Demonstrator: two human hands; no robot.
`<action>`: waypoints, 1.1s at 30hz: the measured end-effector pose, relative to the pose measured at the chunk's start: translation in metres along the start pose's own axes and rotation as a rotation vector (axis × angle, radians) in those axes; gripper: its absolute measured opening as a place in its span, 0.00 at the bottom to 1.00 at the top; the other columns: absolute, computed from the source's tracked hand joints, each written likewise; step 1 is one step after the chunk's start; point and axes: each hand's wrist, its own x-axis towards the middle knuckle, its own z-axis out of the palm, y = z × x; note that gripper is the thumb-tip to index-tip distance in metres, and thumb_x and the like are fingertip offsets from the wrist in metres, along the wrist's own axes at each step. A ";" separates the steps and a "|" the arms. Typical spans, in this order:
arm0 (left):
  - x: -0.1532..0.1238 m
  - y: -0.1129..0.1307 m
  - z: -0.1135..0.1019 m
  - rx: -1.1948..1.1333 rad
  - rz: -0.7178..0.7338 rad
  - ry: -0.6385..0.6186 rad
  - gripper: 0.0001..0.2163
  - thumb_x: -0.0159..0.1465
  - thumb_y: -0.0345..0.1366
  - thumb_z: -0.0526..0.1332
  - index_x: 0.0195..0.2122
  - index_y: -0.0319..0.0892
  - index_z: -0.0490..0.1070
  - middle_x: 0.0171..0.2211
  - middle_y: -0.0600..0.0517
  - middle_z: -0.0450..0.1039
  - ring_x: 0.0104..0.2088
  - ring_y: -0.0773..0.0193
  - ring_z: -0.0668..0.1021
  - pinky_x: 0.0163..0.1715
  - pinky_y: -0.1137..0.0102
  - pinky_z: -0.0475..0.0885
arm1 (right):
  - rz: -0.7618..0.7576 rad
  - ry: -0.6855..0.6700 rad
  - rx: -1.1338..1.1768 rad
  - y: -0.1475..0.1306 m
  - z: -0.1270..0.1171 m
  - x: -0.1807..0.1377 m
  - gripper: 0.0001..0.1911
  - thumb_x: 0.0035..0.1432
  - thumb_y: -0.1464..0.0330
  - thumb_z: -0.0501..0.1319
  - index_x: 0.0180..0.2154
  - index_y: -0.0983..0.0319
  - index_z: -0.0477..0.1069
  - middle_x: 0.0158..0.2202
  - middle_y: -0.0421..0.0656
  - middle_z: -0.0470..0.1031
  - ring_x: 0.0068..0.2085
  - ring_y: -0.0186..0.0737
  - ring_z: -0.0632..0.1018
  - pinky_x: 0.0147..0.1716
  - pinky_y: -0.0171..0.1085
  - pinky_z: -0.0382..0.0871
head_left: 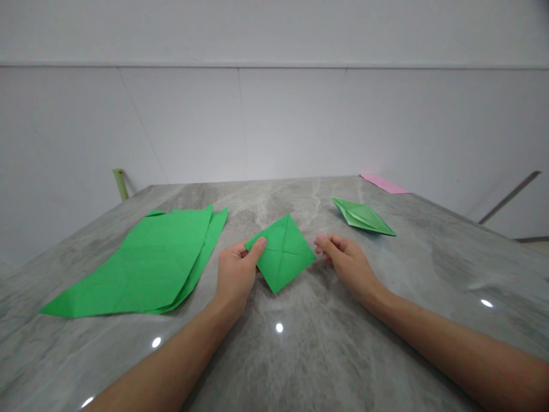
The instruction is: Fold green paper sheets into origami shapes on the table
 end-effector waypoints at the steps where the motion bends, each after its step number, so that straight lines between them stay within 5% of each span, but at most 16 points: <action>1: 0.001 0.000 0.000 -0.049 -0.021 0.007 0.15 0.53 0.46 0.71 0.30 0.37 0.78 0.28 0.49 0.79 0.27 0.61 0.79 0.31 0.66 0.75 | 0.023 -0.076 0.006 -0.001 0.001 -0.001 0.24 0.56 0.48 0.60 0.25 0.62 0.72 0.23 0.40 0.71 0.27 0.37 0.71 0.28 0.36 0.63; 6: 0.000 0.000 0.004 -0.115 -0.139 -0.081 0.16 0.51 0.45 0.73 0.31 0.35 0.78 0.29 0.45 0.80 0.28 0.58 0.81 0.35 0.62 0.77 | 0.083 -0.349 0.193 -0.006 0.005 -0.008 0.23 0.51 0.47 0.65 0.25 0.62 0.75 0.23 0.40 0.74 0.26 0.37 0.72 0.27 0.35 0.63; 18: -0.002 0.005 -0.002 0.337 -0.174 -0.430 0.15 0.53 0.46 0.68 0.25 0.36 0.78 0.22 0.49 0.75 0.23 0.63 0.75 0.25 0.70 0.70 | 0.222 -0.339 0.294 -0.005 0.002 -0.008 0.20 0.45 0.50 0.70 0.26 0.62 0.77 0.22 0.40 0.75 0.22 0.35 0.71 0.22 0.34 0.64; 24: -0.005 0.007 -0.003 0.346 -0.143 -0.661 0.15 0.55 0.47 0.65 0.25 0.38 0.77 0.23 0.50 0.74 0.23 0.65 0.73 0.27 0.71 0.66 | 0.179 -0.370 0.241 -0.009 0.000 -0.010 0.20 0.49 0.51 0.68 0.24 0.62 0.76 0.20 0.39 0.72 0.22 0.33 0.69 0.21 0.33 0.61; 33: -0.009 0.007 -0.003 0.424 -0.137 -0.721 0.21 0.57 0.52 0.60 0.17 0.42 0.62 0.16 0.56 0.57 0.17 0.71 0.58 0.18 0.74 0.53 | 0.096 -0.471 0.165 -0.012 0.001 -0.012 0.20 0.51 0.52 0.66 0.24 0.63 0.74 0.20 0.37 0.68 0.22 0.31 0.65 0.21 0.32 0.58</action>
